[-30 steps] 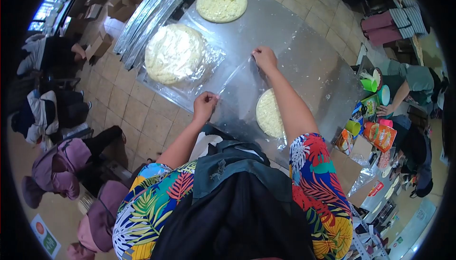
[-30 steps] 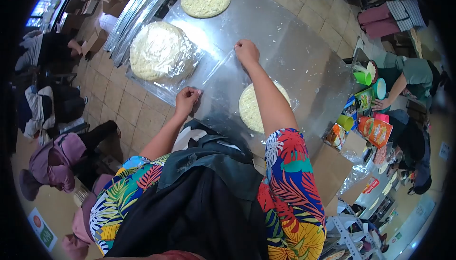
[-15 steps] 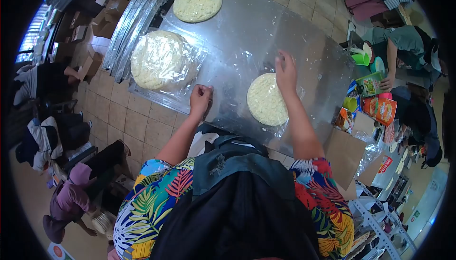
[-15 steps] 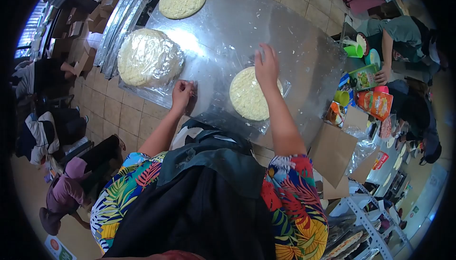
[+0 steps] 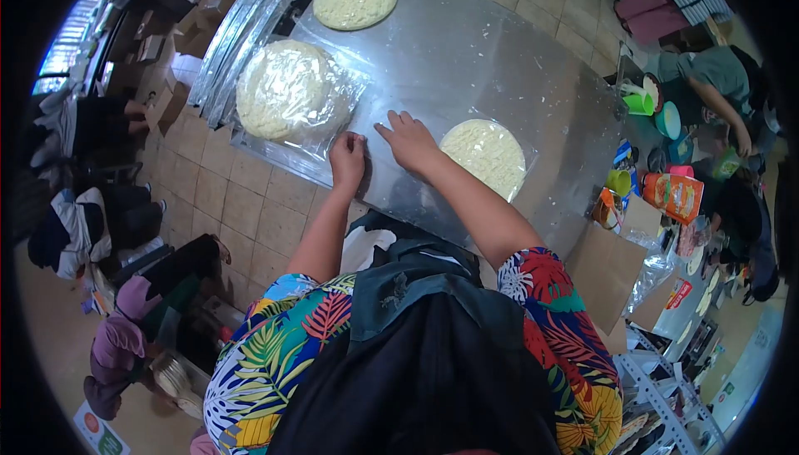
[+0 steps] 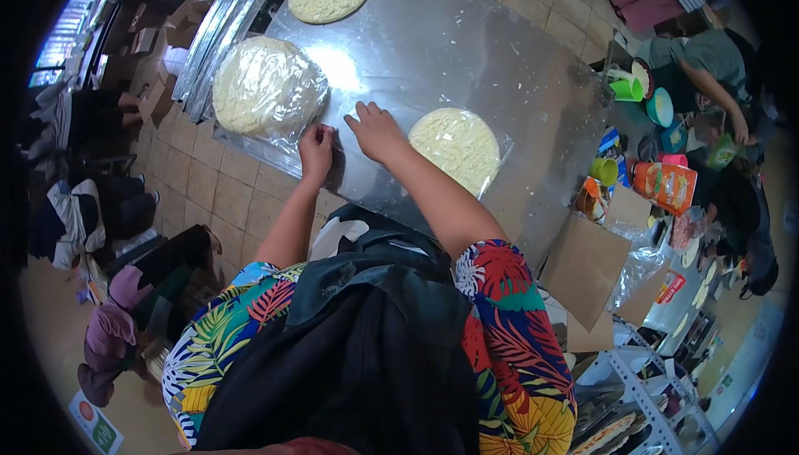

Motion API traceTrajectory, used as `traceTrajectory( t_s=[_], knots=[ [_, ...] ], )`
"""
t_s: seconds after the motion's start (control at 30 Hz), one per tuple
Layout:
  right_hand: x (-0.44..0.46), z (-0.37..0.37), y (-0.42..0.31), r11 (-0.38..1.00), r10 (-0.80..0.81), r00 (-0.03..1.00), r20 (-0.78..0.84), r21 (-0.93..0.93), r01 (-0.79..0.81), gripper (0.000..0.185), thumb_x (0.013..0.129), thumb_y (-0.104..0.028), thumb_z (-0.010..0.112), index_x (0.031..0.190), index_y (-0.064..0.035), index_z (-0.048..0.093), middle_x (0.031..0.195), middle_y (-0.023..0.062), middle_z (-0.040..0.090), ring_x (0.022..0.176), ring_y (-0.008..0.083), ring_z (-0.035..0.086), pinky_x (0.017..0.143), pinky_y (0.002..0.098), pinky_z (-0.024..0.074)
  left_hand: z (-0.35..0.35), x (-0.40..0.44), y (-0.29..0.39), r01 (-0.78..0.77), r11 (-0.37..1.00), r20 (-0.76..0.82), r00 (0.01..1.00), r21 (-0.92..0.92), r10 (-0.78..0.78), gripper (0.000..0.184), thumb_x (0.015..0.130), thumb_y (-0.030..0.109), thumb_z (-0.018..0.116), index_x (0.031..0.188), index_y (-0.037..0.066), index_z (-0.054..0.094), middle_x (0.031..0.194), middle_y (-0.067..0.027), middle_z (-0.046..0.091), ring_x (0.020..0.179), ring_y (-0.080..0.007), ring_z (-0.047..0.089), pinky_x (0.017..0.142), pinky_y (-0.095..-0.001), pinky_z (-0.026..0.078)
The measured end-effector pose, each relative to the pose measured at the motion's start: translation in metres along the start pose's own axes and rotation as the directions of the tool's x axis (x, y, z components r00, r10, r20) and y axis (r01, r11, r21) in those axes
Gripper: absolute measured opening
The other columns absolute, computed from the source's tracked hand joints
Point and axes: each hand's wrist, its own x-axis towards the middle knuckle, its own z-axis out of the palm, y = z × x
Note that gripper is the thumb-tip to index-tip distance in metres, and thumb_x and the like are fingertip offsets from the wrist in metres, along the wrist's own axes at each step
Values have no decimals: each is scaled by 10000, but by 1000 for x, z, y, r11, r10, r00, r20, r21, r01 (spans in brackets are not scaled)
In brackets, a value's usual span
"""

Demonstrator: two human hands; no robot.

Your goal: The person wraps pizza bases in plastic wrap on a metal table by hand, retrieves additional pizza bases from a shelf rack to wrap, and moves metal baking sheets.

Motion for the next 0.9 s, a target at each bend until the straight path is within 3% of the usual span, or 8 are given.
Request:
traceTrajectory(
  t_s=[0.17, 0.3, 0.37, 0.57, 0.67, 0.73, 0.87, 0.9],
  knots=[
    [5, 5, 3, 994, -20, 1000, -7, -112, 19, 469, 813, -103, 483, 1278, -160, 510, 1200, 130, 466, 1073, 296, 462, 861, 390, 443, 3, -4, 1, 41, 993, -74, 996, -109, -50, 186, 843, 161, 620, 818, -24, 613, 675, -113, 611, 607, -181, 568, 595, -326, 453],
    [19, -22, 4, 995, 84, 987, 135, 36, -89, 506, 791, -121, 545, 1293, -116, 485, 1291, 172, 441, 1154, 336, 449, 924, 392, 425, -4, -1, -1, 178, 979, 97, 981, -98, -169, 219, 842, 196, 638, 824, -21, 611, 662, -97, 607, 596, -157, 551, 583, -303, 445],
    [17, -28, 24, 841, 124, 985, -120, 539, -40, 483, 812, -164, 565, 1280, -79, 478, 1295, 183, 455, 1194, 338, 433, 984, 393, 375, -8, -4, -1, 199, 980, 187, 964, -22, -191, 231, 841, 211, 643, 828, -17, 610, 654, -86, 600, 590, -142, 539, 577, -290, 439],
    [-99, -56, 66, 884, 453, 728, -515, 366, -291, 454, 879, -234, 539, 1276, -32, 454, 1311, 182, 447, 1240, 334, 393, 1037, 417, 291, -2, -16, 2, 152, 924, 256, 965, -352, -61, 259, 896, 248, 587, 802, 7, 570, 654, -10, 568, 620, -92, 509, 593, -253, 421],
    [-132, -38, 69, 845, 492, 677, -547, 112, -523, 570, 895, -360, 496, 1337, -25, 368, 1375, 181, 364, 1309, 327, 295, 1073, 471, 203, 4, -17, 12, 212, 833, 320, 946, -511, -45, 225, 920, 218, 550, 815, 20, 542, 920, -71, 626, 769, -95, 529, 694, -238, 415],
    [-132, -24, 65, 850, 500, 668, -550, 165, -500, 647, 887, -428, 483, 1377, -41, 312, 1424, 170, 305, 1350, 305, 230, 1087, 510, 136, 6, -28, 43, 149, 779, 332, 940, -609, 80, 178, 921, 186, 537, 836, 30, 529, 1301, -147, 479, 1038, -129, 499, 880, -256, 373],
    [-117, -6, 52, 888, 428, 817, -386, 10, -460, 660, 883, -393, 494, 1407, -63, 264, 1456, 130, 276, 1365, 292, 217, 1094, 509, 110, 15, -59, 93, 134, 801, 512, 826, -584, 235, 147, 914, 173, 535, 852, 40, 524, 1477, -189, 223, 1284, -231, 344, 1033, -336, 266],
    [-116, -3, 53, 902, 392, 858, -331, -46, -430, 663, 883, -390, 493, 1411, -67, 257, 1462, 120, 271, 1367, 292, 213, 1093, 524, 95, 25, -69, 100, -50, 835, 509, 772, -548, 381, 139, 902, 174, 542, 859, 43, 524, 1475, -211, 208, 1326, -292, 271, 1060, -395, 209]
  ],
)
